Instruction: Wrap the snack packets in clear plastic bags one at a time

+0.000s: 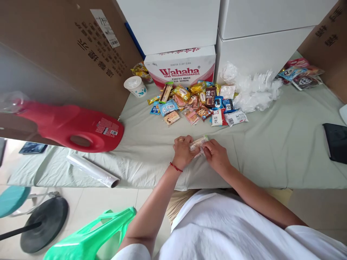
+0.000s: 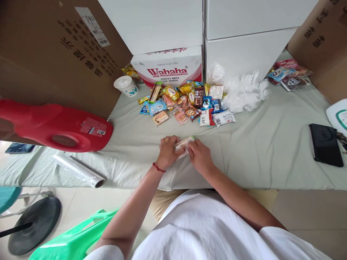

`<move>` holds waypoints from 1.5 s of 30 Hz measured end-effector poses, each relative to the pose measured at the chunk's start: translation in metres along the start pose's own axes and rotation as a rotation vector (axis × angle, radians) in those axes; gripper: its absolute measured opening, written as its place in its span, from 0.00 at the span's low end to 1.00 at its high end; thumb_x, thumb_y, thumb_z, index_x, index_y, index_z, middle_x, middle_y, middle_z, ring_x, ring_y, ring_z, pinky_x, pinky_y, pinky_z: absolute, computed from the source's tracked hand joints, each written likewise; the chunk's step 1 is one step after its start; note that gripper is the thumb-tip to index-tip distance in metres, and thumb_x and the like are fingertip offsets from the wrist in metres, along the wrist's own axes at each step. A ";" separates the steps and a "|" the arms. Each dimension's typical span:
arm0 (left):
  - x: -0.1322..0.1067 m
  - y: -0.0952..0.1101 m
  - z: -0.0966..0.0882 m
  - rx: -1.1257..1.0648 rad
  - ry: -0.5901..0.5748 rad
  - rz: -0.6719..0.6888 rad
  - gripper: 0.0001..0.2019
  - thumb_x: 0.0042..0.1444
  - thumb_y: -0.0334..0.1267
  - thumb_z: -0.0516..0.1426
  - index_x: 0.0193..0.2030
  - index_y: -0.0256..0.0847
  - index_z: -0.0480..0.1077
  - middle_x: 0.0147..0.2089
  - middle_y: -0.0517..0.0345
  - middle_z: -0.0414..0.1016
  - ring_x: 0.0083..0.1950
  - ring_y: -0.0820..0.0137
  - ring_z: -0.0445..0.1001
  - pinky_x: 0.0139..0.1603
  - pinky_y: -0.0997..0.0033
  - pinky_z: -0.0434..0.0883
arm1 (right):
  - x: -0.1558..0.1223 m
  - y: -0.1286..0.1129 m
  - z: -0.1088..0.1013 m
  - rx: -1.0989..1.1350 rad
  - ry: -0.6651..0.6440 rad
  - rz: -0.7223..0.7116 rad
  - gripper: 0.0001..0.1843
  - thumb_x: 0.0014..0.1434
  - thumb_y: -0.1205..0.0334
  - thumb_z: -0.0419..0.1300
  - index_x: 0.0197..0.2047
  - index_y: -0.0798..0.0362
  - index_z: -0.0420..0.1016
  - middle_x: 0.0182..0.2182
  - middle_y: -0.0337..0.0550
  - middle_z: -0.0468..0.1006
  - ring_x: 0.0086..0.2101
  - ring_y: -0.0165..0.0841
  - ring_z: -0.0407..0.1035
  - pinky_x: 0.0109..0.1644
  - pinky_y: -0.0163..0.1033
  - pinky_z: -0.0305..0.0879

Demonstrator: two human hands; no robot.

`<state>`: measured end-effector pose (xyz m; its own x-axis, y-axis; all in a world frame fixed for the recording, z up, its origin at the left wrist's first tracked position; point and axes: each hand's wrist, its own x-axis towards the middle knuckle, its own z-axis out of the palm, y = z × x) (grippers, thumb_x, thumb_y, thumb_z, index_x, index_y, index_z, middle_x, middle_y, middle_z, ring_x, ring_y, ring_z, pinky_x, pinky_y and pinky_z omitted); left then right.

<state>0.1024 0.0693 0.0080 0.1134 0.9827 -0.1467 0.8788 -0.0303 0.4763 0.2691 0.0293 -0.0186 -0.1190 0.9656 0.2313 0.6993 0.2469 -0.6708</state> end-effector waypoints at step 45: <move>-0.062 -0.083 0.004 -0.201 0.381 0.011 0.12 0.56 0.46 0.58 0.47 0.55 0.74 0.55 0.57 0.77 0.59 0.49 0.74 0.61 0.39 0.70 | 0.062 0.228 -0.288 0.467 0.870 1.059 0.13 0.61 0.69 0.62 0.26 0.55 0.66 0.23 0.33 0.70 0.21 0.20 0.61 0.27 0.36 0.56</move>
<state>0.0246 0.0103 -0.0262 -0.0903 0.9810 0.1720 0.7661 -0.0419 0.6414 0.6241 0.1214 0.0459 0.8758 0.3952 -0.2772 -0.1241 -0.3706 -0.9205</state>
